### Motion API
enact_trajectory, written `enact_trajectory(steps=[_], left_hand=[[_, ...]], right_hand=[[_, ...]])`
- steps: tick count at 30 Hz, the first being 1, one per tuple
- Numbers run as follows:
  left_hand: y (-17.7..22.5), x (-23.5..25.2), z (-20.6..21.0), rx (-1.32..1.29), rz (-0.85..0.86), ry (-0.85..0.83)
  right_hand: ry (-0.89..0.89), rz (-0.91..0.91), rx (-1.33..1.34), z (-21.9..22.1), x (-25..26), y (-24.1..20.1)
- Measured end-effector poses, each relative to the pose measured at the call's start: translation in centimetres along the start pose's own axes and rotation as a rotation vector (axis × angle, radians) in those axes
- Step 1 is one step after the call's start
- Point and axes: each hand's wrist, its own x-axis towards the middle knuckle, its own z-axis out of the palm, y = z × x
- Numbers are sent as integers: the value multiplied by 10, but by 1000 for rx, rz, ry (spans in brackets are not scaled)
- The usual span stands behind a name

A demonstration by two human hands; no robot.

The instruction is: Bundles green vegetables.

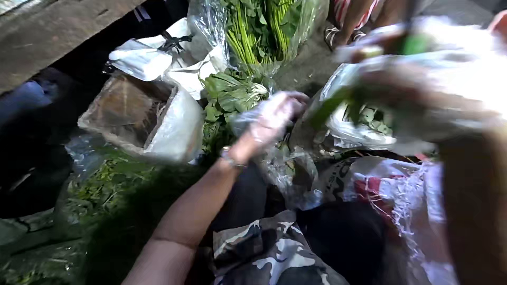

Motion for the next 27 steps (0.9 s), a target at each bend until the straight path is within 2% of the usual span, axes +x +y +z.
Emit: enact_trajectory(steps=[2,4,7,9,10,11,13,14,16,18,21,22,23,24,26,27], left_hand=[[-8,2,-40,50,126,103],[-18,1,-67,100,122,75],[-33,-9,-86,134,-116,113],[-37,-26,-89,135,-250,174],[-39,-33,-86,108,-253,234],[-41,-37,-80,55,-234,319],[-46,-38,-64,-88,-129,472],[-48,-38,-59,-145,-77,482],[-56,-38,-58,-228,-31,465],[-69,-41,-66,-219,-69,481],[-87,-41,-77,-89,-110,538],[-91,-39,-77,-71,-112,545],[-94,-38,-76,-66,-110,539],[-96,-36,-74,-63,-115,518],[-99,-33,-71,-80,-129,475],[-100,-32,-69,-99,-136,457]], right_hand=[[-124,34,-2,55,38,5],[-208,92,38,100,66,13],[-130,67,263,140,86,51],[-27,17,77,145,86,98],[22,56,-80,148,80,131],[19,157,-223,152,70,169],[-165,523,-438,167,46,236],[-241,681,-527,177,34,262],[-301,872,-649,195,15,303],[-403,1011,-636,210,-10,326],[-664,1167,-548,231,-54,353],[-664,1211,-528,234,-62,351],[-554,1254,-531,236,-64,345],[-362,1264,-523,237,-61,343],[41,1173,-474,239,-42,346],[169,1140,-426,239,-28,353]])
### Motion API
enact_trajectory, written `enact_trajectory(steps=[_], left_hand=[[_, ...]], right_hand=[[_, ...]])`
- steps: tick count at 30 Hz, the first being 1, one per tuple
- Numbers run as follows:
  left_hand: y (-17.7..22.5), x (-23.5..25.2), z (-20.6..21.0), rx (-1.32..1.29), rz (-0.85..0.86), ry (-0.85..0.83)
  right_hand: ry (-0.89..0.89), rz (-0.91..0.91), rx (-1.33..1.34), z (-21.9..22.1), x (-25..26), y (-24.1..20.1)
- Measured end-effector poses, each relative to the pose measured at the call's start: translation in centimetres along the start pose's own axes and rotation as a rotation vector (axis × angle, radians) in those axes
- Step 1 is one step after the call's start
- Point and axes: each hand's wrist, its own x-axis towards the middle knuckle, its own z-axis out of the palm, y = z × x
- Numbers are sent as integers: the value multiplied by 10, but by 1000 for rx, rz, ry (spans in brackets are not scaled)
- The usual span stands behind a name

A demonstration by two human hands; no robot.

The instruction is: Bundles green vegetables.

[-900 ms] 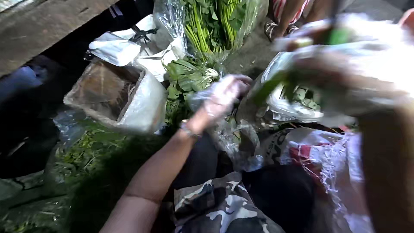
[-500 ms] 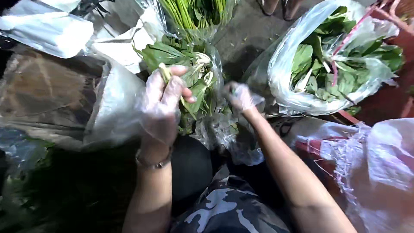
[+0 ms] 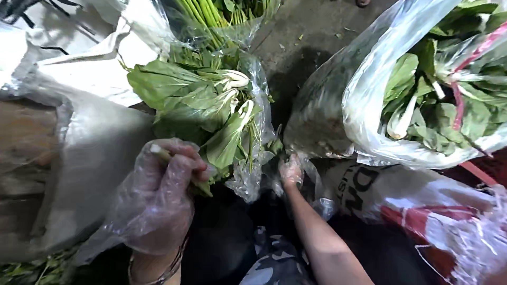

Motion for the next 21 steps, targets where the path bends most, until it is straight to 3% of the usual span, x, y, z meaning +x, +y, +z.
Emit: enact_trajectory(steps=[2,4,8,11,14,16,19,21], left_hand=[[-1,1,2,-22,-37,-24],[-1,2,4,-16,-74,-29],[-2,3,7,11,-101,1],[-5,3,6,3,-112,-7],[-5,3,13,-32,-147,-8],[-2,3,22,-59,-205,-9],[1,5,35,-27,-269,-25],[7,10,43,-42,-298,-70]], right_hand=[[-3,84,64,5,23,-22],[-140,176,11,11,34,-39],[-231,170,-28,7,31,-61],[-30,22,206,-11,14,-50],[243,-234,622,-52,-22,-41],[307,-407,959,-85,-44,-44],[23,-662,1458,-128,-74,-54],[-259,-693,1678,-150,-96,-59]])
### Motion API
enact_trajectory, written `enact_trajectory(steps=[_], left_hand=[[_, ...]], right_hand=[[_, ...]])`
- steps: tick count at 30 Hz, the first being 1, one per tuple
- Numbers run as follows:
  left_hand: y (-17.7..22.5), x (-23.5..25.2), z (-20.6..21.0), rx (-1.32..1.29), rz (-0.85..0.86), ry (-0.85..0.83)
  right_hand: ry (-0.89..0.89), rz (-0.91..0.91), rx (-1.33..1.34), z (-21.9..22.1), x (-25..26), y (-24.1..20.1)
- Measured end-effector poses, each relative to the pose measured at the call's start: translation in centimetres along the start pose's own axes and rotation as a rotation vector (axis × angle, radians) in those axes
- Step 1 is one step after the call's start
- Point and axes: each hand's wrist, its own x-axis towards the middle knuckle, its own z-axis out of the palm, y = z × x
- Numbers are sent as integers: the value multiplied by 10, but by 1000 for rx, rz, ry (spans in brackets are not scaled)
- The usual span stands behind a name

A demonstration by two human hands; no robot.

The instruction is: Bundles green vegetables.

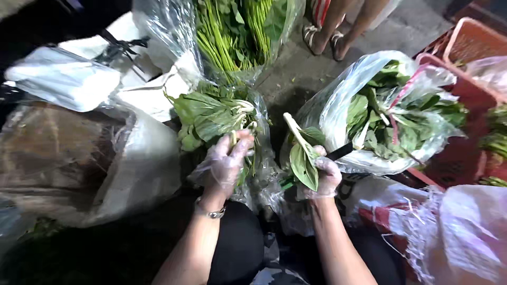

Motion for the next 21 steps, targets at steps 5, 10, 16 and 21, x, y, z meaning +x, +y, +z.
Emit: enact_trajectory(steps=[5,10,16,21], left_hand=[[28,-1,17,46,138,-87],[55,-20,41,-272,-130,-325],[52,-18,56,-346,-238,-477],[56,-26,84,-171,-109,-392]], right_hand=[[-207,298,118,23,-17,-40],[-225,162,-503,48,-39,-65],[-614,-177,-1376,52,-40,-107],[-642,-185,-1435,35,-59,-118]])
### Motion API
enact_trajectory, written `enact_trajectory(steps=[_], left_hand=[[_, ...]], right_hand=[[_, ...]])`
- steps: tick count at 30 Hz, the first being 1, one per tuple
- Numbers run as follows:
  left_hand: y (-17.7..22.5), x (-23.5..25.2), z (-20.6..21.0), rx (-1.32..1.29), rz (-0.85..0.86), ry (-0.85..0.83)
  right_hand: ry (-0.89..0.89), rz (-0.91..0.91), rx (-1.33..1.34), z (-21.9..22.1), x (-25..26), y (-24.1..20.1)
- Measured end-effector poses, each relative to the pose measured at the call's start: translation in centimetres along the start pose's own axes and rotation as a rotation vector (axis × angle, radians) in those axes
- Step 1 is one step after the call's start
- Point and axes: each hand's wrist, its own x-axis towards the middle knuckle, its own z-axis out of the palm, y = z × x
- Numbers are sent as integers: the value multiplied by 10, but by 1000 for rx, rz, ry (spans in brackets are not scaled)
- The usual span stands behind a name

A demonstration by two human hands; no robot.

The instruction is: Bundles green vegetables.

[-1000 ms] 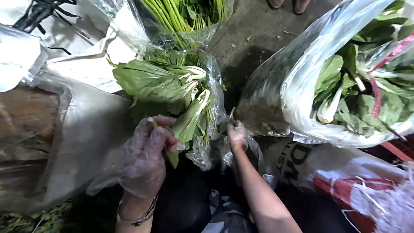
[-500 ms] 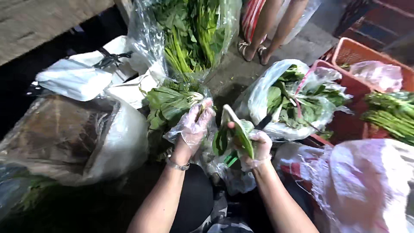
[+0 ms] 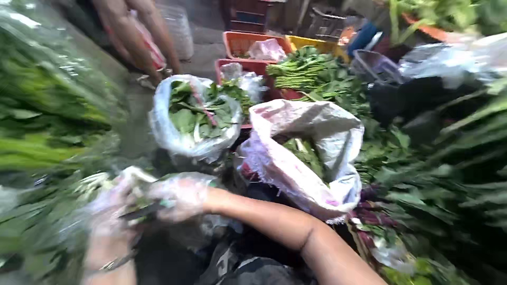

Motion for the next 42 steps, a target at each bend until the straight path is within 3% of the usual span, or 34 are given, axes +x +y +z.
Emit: enact_trajectory(steps=[2,4,8,10,17,22,28,30,32,34,36,39,42], left_hand=[[-6,4,11,2,14,120],[-4,-1,18,-158,-21,210],[-1,-9,3,-408,-30,173],[-5,-12,-7,-403,-3,122],[-17,-13,-15,-408,90,-66],[-15,-9,-31,-451,85,-56],[-19,-13,-40,-304,27,91],[-23,-13,-34,-318,79,72],[-22,-13,-27,-270,83,177],[-17,-12,-25,-263,21,295],[-12,-11,-35,-431,-22,370],[-4,-14,-56,-601,47,452],[-6,-18,-69,-536,115,473]], right_hand=[[8,-41,25,-2,-16,2],[153,-85,141,-7,-34,5],[556,162,180,-39,-50,27],[547,261,199,-47,-43,39],[224,163,522,-10,17,20],[269,162,570,7,36,19],[207,218,722,28,58,15],[249,222,648,44,67,11],[222,231,527,48,73,5],[129,229,428,35,75,6],[155,278,226,6,72,16],[273,509,-152,-45,68,58],[243,656,-427,-59,66,124]])
